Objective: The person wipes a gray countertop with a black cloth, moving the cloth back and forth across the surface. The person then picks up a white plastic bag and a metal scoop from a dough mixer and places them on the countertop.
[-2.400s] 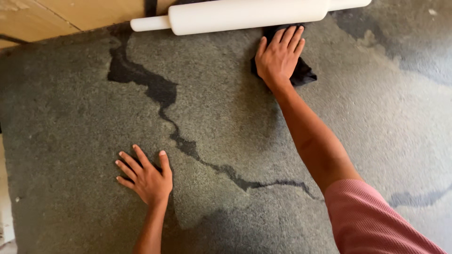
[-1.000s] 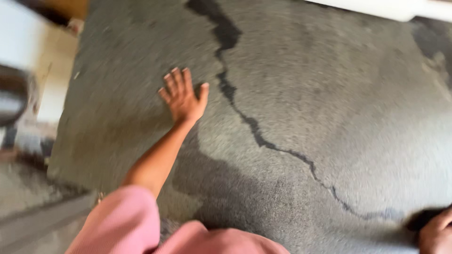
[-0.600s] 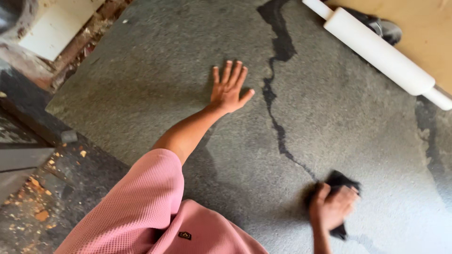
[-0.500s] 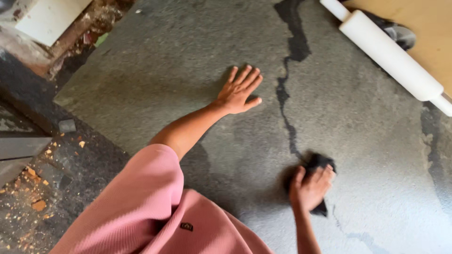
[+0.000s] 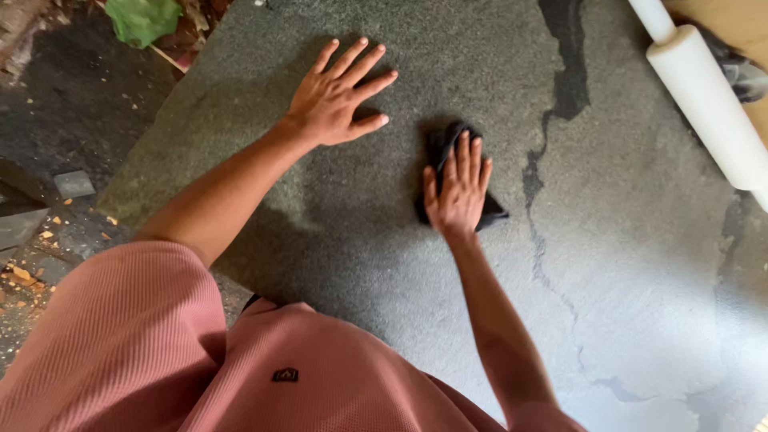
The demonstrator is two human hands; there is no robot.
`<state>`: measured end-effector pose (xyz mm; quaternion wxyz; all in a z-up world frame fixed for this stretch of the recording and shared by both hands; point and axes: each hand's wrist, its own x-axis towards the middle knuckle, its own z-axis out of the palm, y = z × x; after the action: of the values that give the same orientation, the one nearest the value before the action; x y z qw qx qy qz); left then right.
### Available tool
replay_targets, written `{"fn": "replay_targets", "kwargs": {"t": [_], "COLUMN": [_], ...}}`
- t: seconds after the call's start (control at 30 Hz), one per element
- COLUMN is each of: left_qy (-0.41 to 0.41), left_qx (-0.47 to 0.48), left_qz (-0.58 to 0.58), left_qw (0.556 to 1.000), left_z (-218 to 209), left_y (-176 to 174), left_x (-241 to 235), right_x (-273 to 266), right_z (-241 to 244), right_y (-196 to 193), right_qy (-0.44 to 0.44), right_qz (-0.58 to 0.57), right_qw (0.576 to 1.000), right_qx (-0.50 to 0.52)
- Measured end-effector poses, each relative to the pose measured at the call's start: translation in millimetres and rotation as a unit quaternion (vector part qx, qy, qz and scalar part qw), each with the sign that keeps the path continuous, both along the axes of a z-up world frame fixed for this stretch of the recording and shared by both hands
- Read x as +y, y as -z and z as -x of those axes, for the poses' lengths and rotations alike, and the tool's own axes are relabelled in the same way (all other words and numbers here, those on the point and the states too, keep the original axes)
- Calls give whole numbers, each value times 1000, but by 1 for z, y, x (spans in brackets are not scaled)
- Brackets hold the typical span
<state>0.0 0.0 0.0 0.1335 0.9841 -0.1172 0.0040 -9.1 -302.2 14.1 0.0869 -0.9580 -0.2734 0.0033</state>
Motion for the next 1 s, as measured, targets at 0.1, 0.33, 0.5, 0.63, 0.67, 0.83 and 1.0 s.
{"fn": "replay_targets", "kwargs": {"t": [0.1, 0.33, 0.5, 0.63, 0.67, 0.83, 1.0], "left_qy": [-13, -83, -206, -307, -312, -285, -262], "left_qx": [-3, 55, 46, -9, -33, -92, -97], "left_qz": [25, 26, 6, -8, 0, 129, 425], "left_qw": [1000, 995, 977, 952, 949, 945, 861], "left_z": [-4, -8, -8, 1, 7, 76, 167], "left_y": [7, 3, -7, 4, 10, 30, -5], "left_x": [0, -1, -13, -20, -27, -71, -77], "right_x": [12, 40, 65, 92, 93, 86, 87], "right_z": [-57, -166, -162, -94, -65, 75, 128], "right_y": [-2, 30, 4, -34, -34, 7, 11], "right_qy": [24, 129, 120, 15, -5, -30, 8], "right_qz": [11, 24, 78, 165, 192, -70, -517], "right_qw": [1000, 991, 987, 985, 980, 996, 812], "right_qx": [10, 32, 66, 35, 46, 37, 269]}}
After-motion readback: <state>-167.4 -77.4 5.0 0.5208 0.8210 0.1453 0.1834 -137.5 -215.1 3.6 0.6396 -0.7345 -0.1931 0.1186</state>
